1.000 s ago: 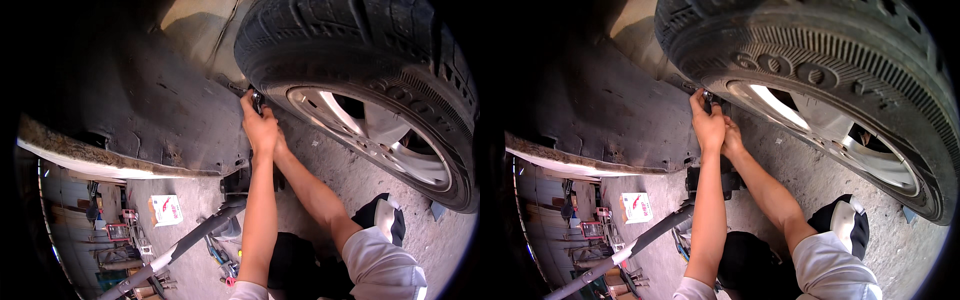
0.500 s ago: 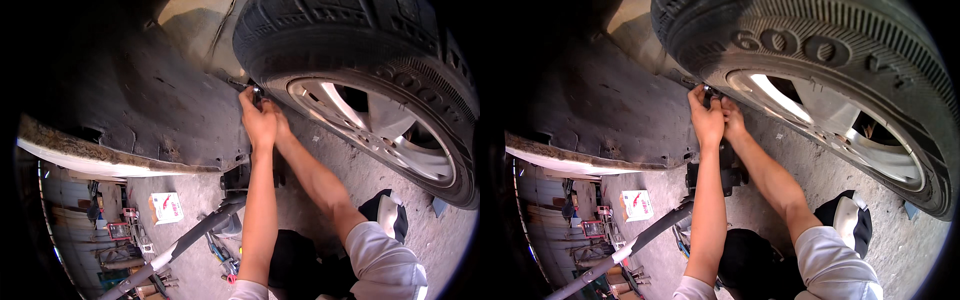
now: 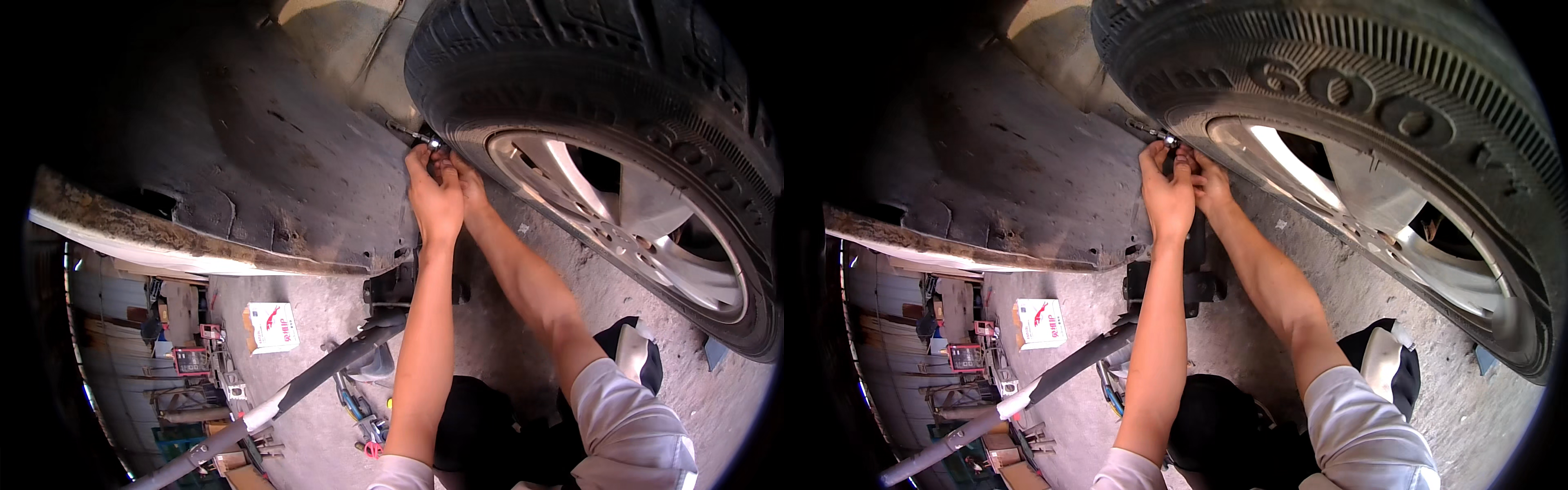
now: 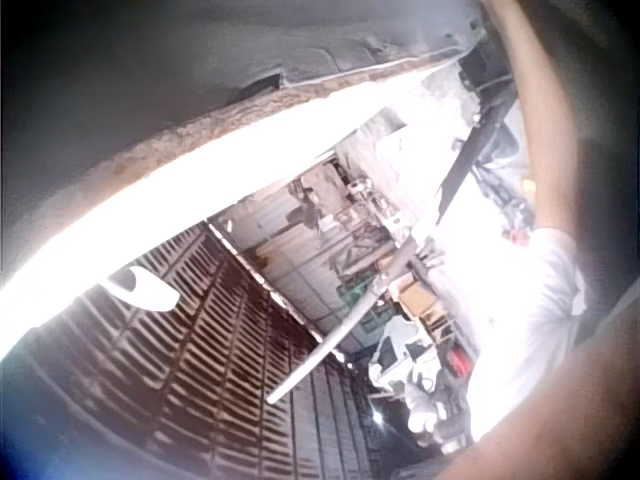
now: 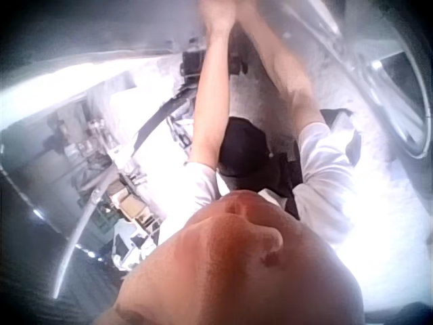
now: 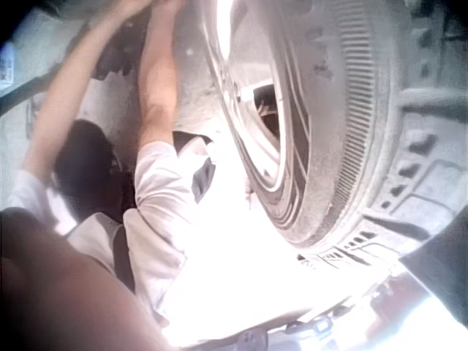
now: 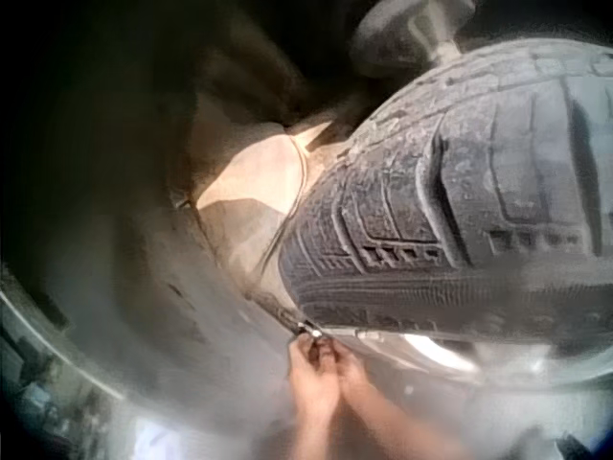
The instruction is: The person removes a plastic wheel arch liner from a white car using a screwdriver and a socket wrench. They loosen and remove several fasteners, then detach the liner and set it aside on the floor.
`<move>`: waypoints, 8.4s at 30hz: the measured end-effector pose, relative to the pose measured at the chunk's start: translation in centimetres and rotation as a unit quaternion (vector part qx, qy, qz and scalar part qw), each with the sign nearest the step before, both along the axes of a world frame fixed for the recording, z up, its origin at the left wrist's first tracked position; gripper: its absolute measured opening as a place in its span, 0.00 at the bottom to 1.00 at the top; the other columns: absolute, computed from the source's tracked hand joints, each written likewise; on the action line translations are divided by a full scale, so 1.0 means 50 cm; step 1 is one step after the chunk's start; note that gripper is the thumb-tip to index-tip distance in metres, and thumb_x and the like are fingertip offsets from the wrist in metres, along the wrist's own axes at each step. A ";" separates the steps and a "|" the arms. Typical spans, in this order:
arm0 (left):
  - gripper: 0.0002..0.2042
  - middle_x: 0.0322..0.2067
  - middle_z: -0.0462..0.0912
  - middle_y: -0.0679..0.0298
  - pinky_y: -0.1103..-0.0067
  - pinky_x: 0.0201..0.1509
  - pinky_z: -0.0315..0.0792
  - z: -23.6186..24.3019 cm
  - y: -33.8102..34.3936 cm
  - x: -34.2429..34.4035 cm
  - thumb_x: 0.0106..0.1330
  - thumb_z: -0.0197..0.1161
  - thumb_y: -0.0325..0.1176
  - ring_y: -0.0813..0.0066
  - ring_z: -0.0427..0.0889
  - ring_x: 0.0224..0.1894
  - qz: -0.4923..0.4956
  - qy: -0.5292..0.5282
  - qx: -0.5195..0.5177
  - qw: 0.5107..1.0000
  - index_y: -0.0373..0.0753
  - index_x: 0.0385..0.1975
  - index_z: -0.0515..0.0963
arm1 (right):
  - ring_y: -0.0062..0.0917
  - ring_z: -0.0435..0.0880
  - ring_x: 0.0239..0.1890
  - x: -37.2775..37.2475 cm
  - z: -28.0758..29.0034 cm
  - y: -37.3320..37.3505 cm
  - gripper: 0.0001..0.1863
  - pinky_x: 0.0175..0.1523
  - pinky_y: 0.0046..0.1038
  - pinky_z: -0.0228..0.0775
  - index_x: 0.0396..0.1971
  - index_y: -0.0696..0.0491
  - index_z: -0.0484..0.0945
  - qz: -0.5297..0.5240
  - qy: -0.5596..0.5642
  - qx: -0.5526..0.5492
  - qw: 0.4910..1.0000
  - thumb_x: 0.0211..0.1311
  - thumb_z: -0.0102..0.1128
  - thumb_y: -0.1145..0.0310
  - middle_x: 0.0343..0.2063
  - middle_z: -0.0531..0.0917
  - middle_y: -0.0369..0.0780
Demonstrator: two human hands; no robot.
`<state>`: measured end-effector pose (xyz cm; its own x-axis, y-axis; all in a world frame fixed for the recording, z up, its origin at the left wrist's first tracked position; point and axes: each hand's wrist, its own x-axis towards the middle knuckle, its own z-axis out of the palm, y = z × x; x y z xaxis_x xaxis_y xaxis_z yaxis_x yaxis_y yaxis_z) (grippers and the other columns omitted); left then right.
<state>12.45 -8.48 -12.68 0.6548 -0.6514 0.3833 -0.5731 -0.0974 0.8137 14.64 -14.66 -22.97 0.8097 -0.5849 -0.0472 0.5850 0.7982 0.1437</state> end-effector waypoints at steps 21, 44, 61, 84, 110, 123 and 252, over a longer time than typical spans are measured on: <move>0.12 0.25 0.77 0.54 0.78 0.10 0.66 0.111 -0.044 -0.051 0.67 0.51 0.30 0.69 0.77 0.12 0.091 0.136 -0.040 0.986 0.24 0.40 0.68 | 0.12 0.72 0.22 -0.110 0.098 0.135 0.10 0.26 0.15 0.63 0.37 0.59 0.73 -0.181 0.238 -0.201 0.933 0.66 0.53 0.67 0.25 0.78 0.34; 0.26 0.15 0.75 0.61 0.73 0.28 0.68 0.040 -0.042 -0.022 0.66 0.49 0.55 0.72 0.76 0.21 0.160 0.108 0.081 0.978 0.33 0.24 0.74 | 0.41 0.82 0.29 -0.203 0.129 0.097 0.12 0.39 0.32 0.72 0.38 0.60 0.79 -0.243 0.563 -0.481 0.627 0.57 0.51 0.72 0.27 0.81 0.51; 0.17 0.29 0.81 0.46 0.61 0.36 0.75 0.056 -0.003 -0.043 0.66 0.44 0.41 0.46 0.81 0.32 0.166 -0.204 0.228 0.937 0.31 0.40 0.70 | 0.51 0.80 0.29 -0.219 0.338 0.046 0.18 0.35 0.43 0.72 0.26 0.61 0.74 -0.227 0.550 -0.733 0.330 0.61 0.51 0.59 0.20 0.78 0.57; 0.22 0.48 0.74 0.57 0.69 0.43 0.74 -0.049 -0.006 -0.024 0.68 0.46 0.38 0.61 0.79 0.43 -0.146 0.315 -0.195 0.917 0.38 0.60 0.58 | 0.46 0.79 0.37 -0.172 0.275 0.081 0.37 0.45 0.38 0.72 0.53 0.81 0.55 -0.255 0.563 -0.771 0.153 0.52 0.54 0.65 0.38 0.76 0.61; 0.14 0.40 0.76 0.64 0.77 0.37 0.73 0.062 0.048 -0.142 0.70 0.45 0.41 0.74 0.77 0.38 0.081 0.477 -0.256 0.837 0.38 0.43 0.70 | 0.44 0.83 0.31 -0.191 0.336 0.033 0.25 0.36 0.35 0.78 0.39 0.75 0.66 -0.204 0.519 -0.770 0.310 0.41 0.61 0.76 0.26 0.80 0.57; 0.14 0.33 0.74 0.67 0.78 0.35 0.70 -0.106 -0.026 -0.048 0.68 0.46 0.45 0.71 0.75 0.34 -0.133 0.566 -0.297 0.757 0.41 0.40 0.71 | 0.47 0.81 0.33 -0.172 0.265 0.053 0.28 0.40 0.38 0.75 0.49 0.76 0.62 -0.331 0.502 -0.773 0.201 0.53 0.54 0.69 0.37 0.77 0.60; 0.13 0.32 0.76 0.62 0.80 0.26 0.69 0.029 0.219 -0.149 0.70 0.45 0.37 0.74 0.76 0.27 -0.032 0.490 0.035 0.870 0.34 0.46 0.69 | 0.52 0.78 0.38 -0.132 0.298 0.057 0.18 0.44 0.46 0.68 0.40 0.60 0.68 -0.137 0.568 -0.569 0.579 0.65 0.46 0.58 0.29 0.80 0.56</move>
